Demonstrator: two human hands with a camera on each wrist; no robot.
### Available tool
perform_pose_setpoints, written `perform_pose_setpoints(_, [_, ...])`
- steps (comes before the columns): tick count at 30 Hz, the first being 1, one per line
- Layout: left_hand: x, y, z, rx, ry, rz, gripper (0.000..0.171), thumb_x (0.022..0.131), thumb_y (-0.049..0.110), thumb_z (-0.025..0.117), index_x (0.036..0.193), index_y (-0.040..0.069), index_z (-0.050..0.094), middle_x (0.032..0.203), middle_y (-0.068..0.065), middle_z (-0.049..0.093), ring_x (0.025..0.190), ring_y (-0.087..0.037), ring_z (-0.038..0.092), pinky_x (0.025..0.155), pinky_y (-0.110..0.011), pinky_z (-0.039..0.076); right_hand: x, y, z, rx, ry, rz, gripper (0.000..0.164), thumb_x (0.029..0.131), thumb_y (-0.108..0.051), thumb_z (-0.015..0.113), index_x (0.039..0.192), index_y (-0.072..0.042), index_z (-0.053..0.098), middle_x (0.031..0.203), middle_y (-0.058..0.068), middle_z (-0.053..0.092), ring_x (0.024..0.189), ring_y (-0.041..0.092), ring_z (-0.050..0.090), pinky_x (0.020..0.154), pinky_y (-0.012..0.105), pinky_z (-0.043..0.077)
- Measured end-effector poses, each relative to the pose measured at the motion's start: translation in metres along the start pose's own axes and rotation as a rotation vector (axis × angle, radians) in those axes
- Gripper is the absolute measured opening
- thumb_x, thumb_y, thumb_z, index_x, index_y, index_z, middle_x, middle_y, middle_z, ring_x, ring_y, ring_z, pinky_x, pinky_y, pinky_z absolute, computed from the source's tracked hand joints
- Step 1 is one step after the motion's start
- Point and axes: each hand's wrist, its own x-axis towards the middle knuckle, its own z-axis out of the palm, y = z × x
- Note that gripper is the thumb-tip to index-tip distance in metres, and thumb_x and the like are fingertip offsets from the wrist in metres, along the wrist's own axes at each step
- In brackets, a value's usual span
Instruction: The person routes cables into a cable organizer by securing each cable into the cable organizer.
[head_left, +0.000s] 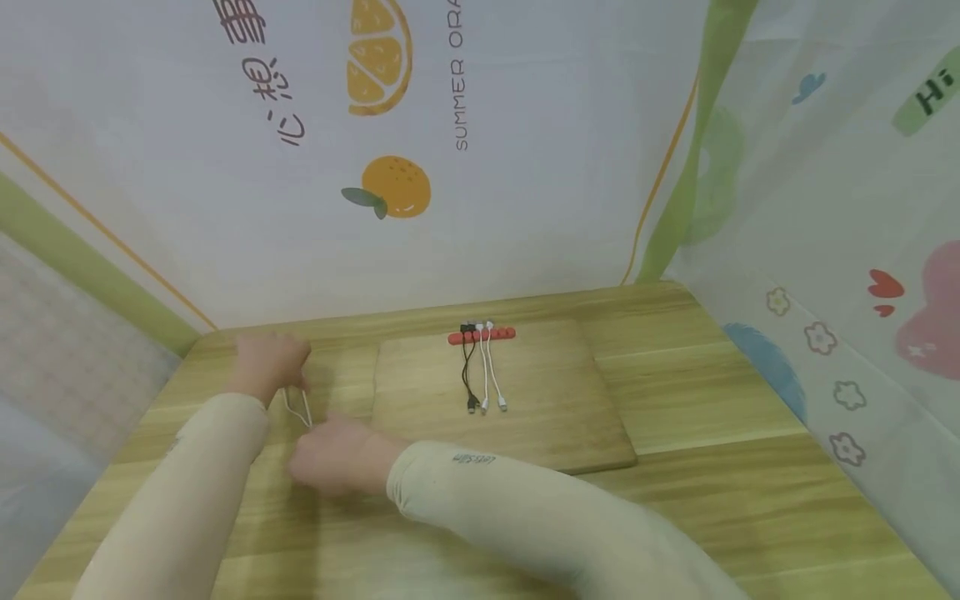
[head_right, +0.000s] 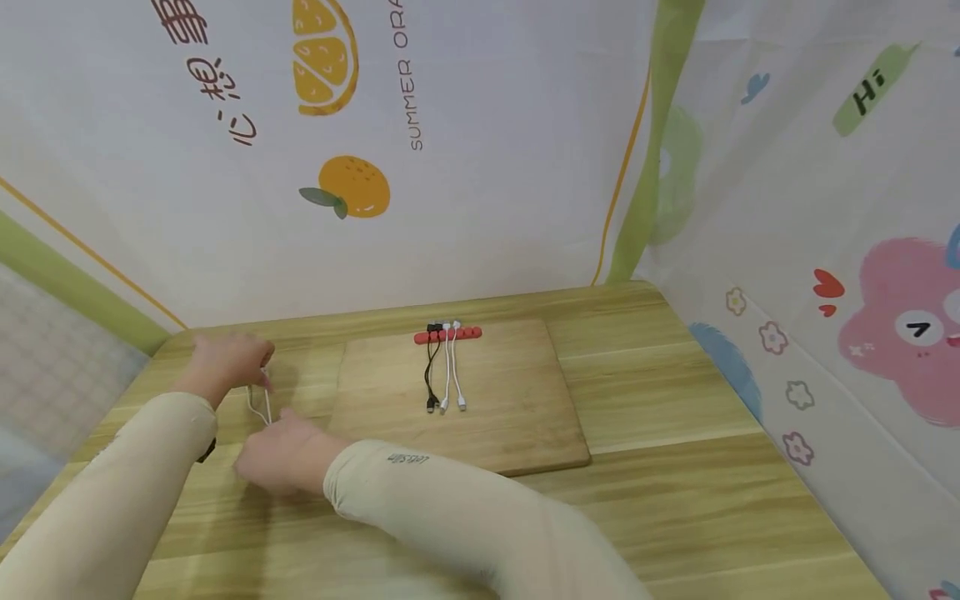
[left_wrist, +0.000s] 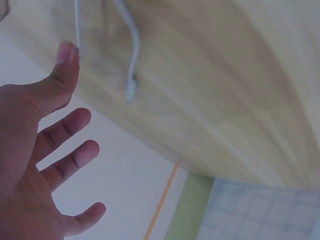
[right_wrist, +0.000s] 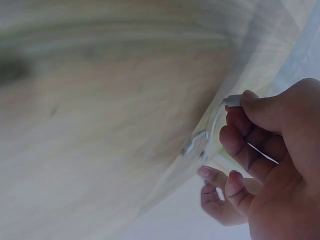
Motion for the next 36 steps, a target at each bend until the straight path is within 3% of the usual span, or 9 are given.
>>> perform_pose_setpoints(5, [0.000, -0.003, -0.020, -0.005, 0.018, -0.002, 0.036, 0.084, 0.041, 0.089, 0.096, 0.012, 0.071, 0.108, -0.016, 0.077, 0.114, -0.052, 0.066, 0.102, -0.097, 0.023, -0.011, 0.014, -0.004, 0.004, 0.011, 0.008, 0.008, 0.105, -0.031, 0.067, 0.104, -0.038, 0.068, 0.112, -0.022, 0.070, 0.089, 0.001, 0.058, 0.085, 0.025, 0.041])
perform_pose_setpoints(13, [0.001, -0.001, -0.040, -0.011, 0.072, 0.007, 0.031, 0.085, 0.037, 0.089, 0.089, 0.013, 0.068, 0.107, -0.015, 0.075, 0.113, -0.049, 0.065, 0.101, -0.097, 0.022, -0.019, 0.026, -0.013, -0.005, -0.020, 0.049, 0.012, 0.107, -0.028, 0.063, 0.107, -0.038, 0.070, 0.108, -0.021, 0.069, 0.091, 0.002, 0.055, 0.100, 0.031, 0.043])
perform_pose_setpoints(21, [0.000, 0.007, -0.056, -0.007, 0.101, 0.026, 0.032, 0.085, 0.035, 0.089, 0.087, 0.013, 0.066, 0.105, -0.013, 0.074, 0.110, -0.045, 0.065, 0.102, -0.096, 0.023, -0.029, 0.039, -0.017, 0.002, -0.004, 0.071, 0.013, 0.107, -0.029, 0.063, 0.107, -0.038, 0.072, 0.110, -0.020, 0.070, 0.093, 0.003, 0.055, 0.091, 0.029, 0.041])
perform_pose_setpoints(29, [0.002, 0.022, -0.068, -0.013, 0.121, 0.044, 0.031, 0.086, 0.035, 0.087, 0.088, 0.013, 0.066, 0.108, -0.013, 0.074, 0.113, -0.045, 0.064, 0.103, -0.095, 0.022, -0.046, 0.049, -0.017, -0.007, 0.038, 0.080, 0.013, 0.105, -0.030, 0.066, 0.110, -0.037, 0.075, 0.120, -0.017, 0.072, 0.114, 0.005, 0.064, 0.111, 0.037, 0.046])
perform_pose_setpoints(36, [0.005, 0.039, -0.079, -0.034, 0.132, 0.064, 0.029, 0.088, 0.034, 0.085, 0.088, 0.013, 0.066, 0.102, -0.010, 0.073, 0.114, -0.047, 0.062, 0.103, -0.095, 0.021, -0.062, 0.054, -0.015, -0.040, 0.110, 0.102, 0.013, 0.107, -0.036, 0.062, 0.110, -0.037, 0.075, 0.121, -0.014, 0.071, 0.106, 0.006, 0.064, 0.092, 0.031, 0.045])
